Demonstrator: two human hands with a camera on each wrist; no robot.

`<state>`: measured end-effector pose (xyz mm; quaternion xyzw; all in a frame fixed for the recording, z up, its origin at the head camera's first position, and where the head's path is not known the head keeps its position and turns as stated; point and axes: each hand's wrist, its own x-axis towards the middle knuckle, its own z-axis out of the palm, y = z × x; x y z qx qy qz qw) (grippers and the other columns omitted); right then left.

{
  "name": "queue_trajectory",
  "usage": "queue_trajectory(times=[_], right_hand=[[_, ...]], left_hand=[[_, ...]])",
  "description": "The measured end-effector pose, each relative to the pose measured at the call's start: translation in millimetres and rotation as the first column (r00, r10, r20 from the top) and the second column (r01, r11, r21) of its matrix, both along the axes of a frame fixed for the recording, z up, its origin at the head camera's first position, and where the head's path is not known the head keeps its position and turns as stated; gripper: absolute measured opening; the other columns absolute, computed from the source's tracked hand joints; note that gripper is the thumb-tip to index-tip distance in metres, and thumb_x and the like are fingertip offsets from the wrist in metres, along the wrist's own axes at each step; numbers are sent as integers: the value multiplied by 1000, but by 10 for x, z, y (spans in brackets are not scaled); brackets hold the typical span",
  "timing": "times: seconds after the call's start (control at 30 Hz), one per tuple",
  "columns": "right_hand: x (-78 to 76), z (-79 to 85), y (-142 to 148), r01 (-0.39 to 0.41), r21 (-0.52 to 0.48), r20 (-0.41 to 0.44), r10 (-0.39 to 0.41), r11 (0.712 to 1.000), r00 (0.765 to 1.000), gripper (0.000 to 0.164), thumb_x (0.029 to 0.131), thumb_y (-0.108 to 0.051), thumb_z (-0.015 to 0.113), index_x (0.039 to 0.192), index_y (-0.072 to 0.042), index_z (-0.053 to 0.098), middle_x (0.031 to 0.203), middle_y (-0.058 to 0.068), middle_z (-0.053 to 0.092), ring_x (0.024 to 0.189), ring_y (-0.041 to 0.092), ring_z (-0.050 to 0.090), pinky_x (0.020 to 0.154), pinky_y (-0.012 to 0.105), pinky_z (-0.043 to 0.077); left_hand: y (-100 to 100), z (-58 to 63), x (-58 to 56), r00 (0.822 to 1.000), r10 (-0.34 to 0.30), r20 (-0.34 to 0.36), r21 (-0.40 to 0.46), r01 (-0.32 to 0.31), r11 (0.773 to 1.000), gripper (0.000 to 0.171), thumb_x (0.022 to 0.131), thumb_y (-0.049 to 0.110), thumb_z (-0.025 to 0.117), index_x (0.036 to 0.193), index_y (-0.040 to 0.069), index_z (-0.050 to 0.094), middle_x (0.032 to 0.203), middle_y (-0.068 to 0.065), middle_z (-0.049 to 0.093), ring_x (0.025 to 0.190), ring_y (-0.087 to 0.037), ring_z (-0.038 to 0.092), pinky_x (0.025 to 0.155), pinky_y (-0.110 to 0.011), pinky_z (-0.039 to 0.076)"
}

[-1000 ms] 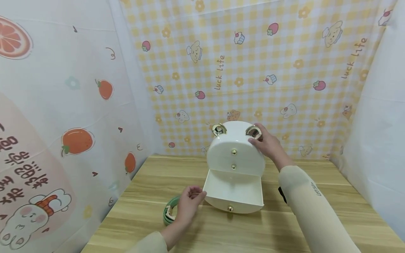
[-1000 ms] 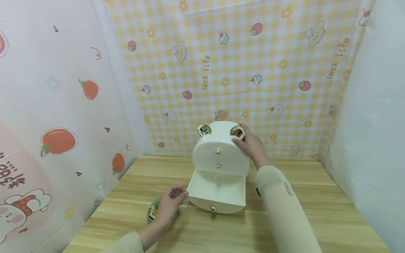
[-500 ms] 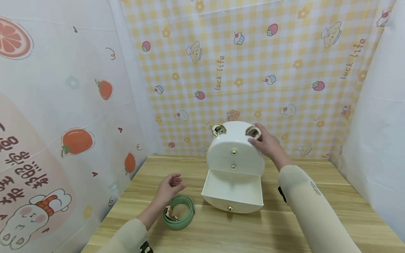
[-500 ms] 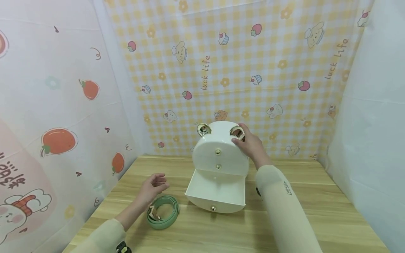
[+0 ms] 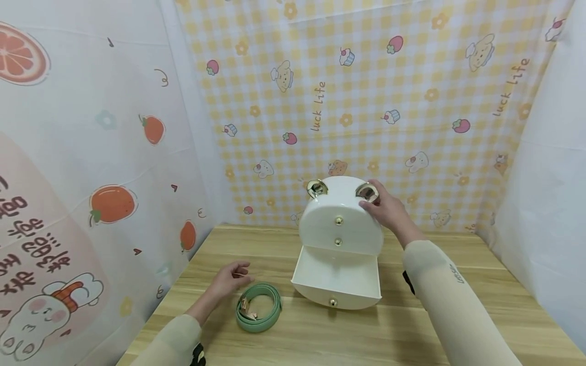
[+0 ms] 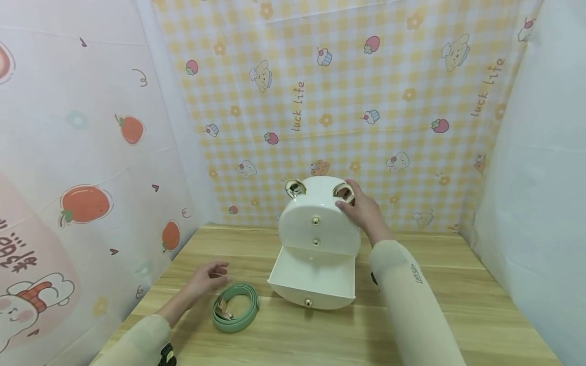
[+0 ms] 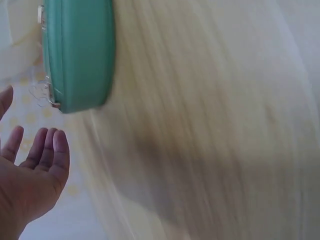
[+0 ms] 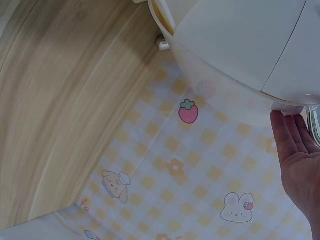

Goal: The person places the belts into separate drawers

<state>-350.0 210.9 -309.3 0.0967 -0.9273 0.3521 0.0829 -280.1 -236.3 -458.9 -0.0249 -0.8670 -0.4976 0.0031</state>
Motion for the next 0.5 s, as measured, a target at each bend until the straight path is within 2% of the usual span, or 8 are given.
queue_trajectory(times=[0.23,0.37,0.5], right_hand=[[-2,-8,2,3,-1,0,-3,1000,1000,75,100,-43,57,159,-24,15,134,28,55,122,50,50,100,65,37],[-11,-14,3,3,-4,0,-3,1000,1000,75,100,-43,57,159,-24,14,135,28,55,121,50,50,100,65,38],[-21,-18,5,6,-3,-2,-6,1000,1000,75,100,-43,57,159,-24,14,135,28,54,122,50,49,101,65,37]], left_hand=[[-61,-57,31,995,-60,77,-27,62,998,48,87,13,77,129,-3,59,113,-16,62,96,-23,59,77,-39,53],[-77,-73,58,985,-125,121,-24,129,991,49,86,13,77,128,-4,59,110,-16,61,91,-22,58,71,-38,52],[-98,-99,63,976,-171,135,-18,175,984,51,86,14,77,130,-4,58,109,-15,60,90,-21,56,69,-33,51]])
